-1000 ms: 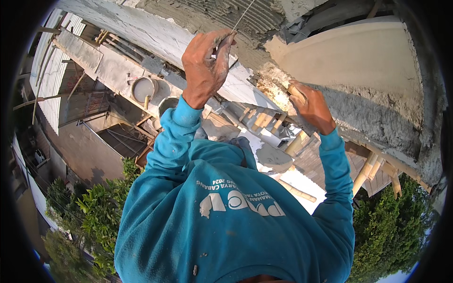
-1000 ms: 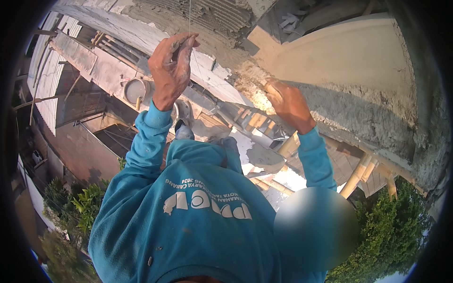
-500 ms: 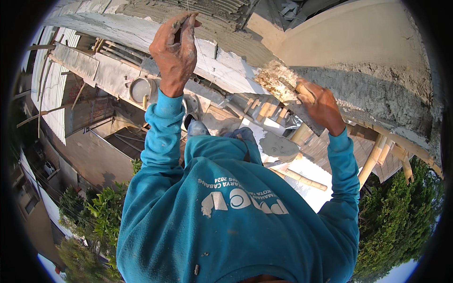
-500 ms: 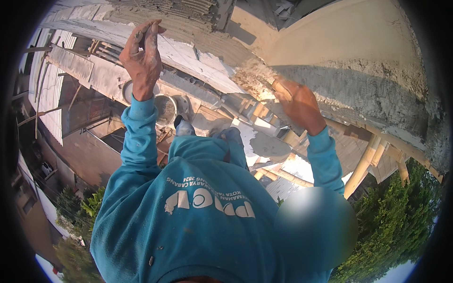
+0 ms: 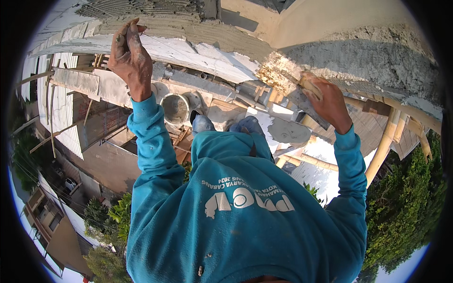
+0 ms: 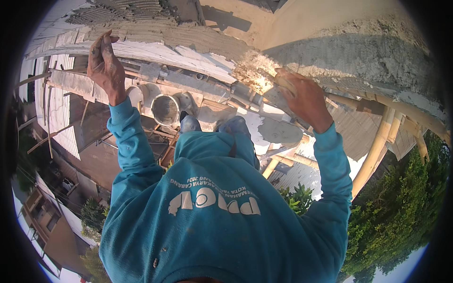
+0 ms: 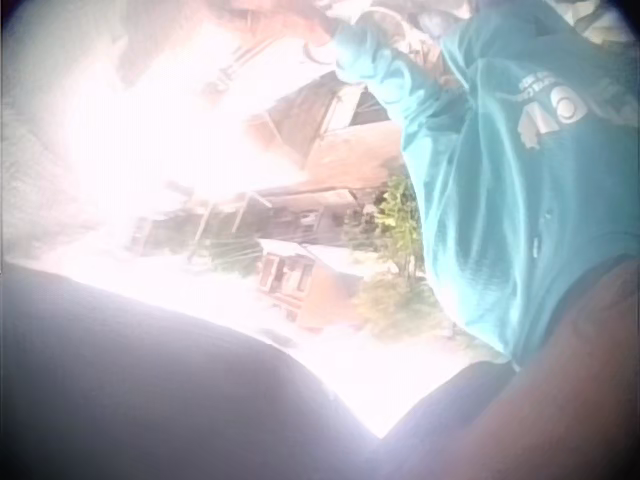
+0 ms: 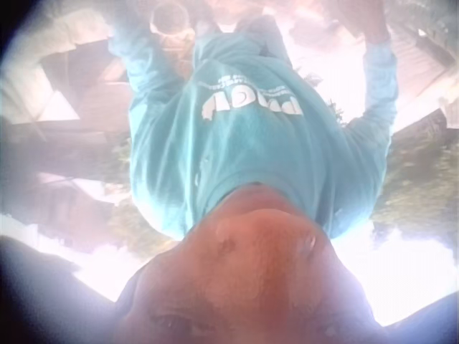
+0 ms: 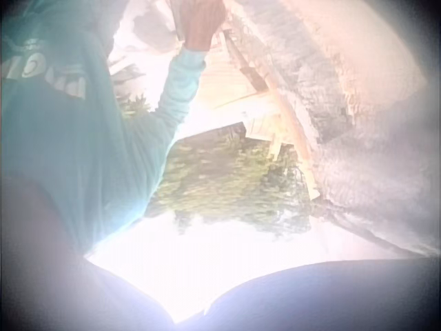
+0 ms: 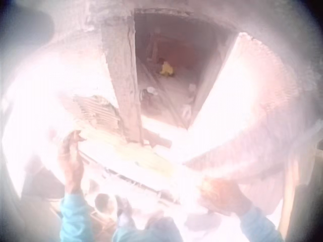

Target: The person installs white roof tiles on a sloped roof using a trowel to apply mortar and a hammer to tap tiles into place. The person repeatedly scoops mortar, spreads it on the roof surface, places tiles, and adjusts them with the hammer.

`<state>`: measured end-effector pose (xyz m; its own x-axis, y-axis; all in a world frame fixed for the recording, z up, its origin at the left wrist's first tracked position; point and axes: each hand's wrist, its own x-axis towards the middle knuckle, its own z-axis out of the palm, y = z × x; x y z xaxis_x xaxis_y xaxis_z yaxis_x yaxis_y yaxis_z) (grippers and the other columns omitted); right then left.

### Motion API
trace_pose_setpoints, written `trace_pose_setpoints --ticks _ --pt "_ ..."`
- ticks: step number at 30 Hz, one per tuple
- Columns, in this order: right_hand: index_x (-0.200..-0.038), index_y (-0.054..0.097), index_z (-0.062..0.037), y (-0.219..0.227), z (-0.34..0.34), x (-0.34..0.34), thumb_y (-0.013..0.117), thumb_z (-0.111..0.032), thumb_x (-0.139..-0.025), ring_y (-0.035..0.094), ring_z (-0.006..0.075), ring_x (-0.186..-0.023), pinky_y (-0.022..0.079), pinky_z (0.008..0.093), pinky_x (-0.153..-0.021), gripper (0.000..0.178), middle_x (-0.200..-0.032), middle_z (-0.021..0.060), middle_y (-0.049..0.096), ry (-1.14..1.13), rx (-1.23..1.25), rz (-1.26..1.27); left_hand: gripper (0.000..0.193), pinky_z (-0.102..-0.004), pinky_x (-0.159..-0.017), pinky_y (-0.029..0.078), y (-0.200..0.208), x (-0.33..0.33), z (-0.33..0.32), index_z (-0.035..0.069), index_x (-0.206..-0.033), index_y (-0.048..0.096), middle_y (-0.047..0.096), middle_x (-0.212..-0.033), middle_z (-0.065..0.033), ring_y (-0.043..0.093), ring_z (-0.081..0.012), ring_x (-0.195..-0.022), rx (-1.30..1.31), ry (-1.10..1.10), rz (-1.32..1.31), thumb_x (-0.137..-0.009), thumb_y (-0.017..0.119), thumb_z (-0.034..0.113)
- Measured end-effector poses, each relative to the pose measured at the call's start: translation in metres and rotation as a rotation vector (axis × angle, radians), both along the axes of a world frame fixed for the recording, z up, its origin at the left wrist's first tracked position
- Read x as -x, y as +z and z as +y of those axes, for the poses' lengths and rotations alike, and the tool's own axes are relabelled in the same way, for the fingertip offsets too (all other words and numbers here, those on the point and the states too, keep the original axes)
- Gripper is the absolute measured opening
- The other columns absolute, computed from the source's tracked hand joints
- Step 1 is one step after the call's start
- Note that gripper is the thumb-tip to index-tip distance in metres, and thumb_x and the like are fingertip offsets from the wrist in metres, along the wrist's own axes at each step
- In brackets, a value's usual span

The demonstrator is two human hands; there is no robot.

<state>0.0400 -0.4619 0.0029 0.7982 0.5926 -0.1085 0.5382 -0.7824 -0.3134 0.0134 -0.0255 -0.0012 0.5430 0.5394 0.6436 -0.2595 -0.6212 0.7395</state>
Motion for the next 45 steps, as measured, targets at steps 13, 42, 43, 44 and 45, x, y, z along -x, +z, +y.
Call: trace_pose_setpoints --ticks 13,42,43,44,45 --pt "-0.127 0.063 -0.0136 -0.008 0.034 0.097 0.072 -0.011 -0.081 0.067 0.0334 -0.090 0.055 0.0371 -0.075 0.047 -0.103 0.0135 0.067 -0.604 -0.346 -0.023 0.023 -0.0302 -0.079 0.050 0.013 -0.004 0.013 -0.002 -0.109 0.069 0.071 -0.087 -0.0098 0.063 -0.0127 -0.083 -0.100 -0.084 0.183 -0.100 0.057 0.015" --pt "-0.110 0.060 -0.0010 -0.260 0.006 0.350 0.068 -0.022 -0.092 0.061 0.0170 -0.078 0.050 0.0326 -0.068 0.029 -0.087 0.0111 0.064 -2.036 -0.592 -0.318 0.047 -0.0367 -0.078 0.049 -0.137 0.080 0.028 -0.003 -0.122 0.053 0.056 -0.107 -0.0143 0.057 -0.0225 -0.093 -0.422 -0.567 1.126 -0.101 0.051 0.040" --pt "-0.107 0.060 -0.0006 -0.279 -0.015 0.363 0.066 -0.024 -0.094 0.059 0.0159 -0.075 0.049 0.0324 -0.066 0.028 -0.083 0.0094 0.062 -2.073 -0.672 -0.302 0.046 -0.0368 -0.077 0.049 -0.154 0.087 0.014 -0.003 -0.121 0.054 0.057 -0.108 -0.0146 0.057 -0.0231 -0.094 -0.330 -0.528 1.300 -0.101 0.051 0.038" --pt "-0.104 0.058 -0.0007 -0.300 -0.038 0.374 0.064 -0.026 -0.096 0.056 0.0148 -0.072 0.047 0.0322 -0.064 0.027 -0.081 0.0069 0.059 -2.086 -0.713 -0.308 0.043 -0.0370 -0.076 0.050 -0.172 0.090 0.002 -0.001 -0.121 0.055 0.057 -0.109 -0.0152 0.058 -0.0240 -0.093 -0.390 -0.593 1.385 -0.100 0.052 0.037" --pt "-0.100 0.057 -0.0007 -0.327 -0.063 0.384 0.061 -0.028 -0.097 0.053 0.0138 -0.068 0.046 0.0320 -0.061 0.027 -0.078 0.0044 0.056 -2.096 -0.760 -0.314 0.037 -0.0372 -0.076 0.051 -0.193 0.094 -0.013 -0.001 -0.119 0.056 0.058 -0.109 -0.0161 0.059 -0.0247 -0.092 -0.448 -0.684 1.335 -0.101 0.052 0.031"
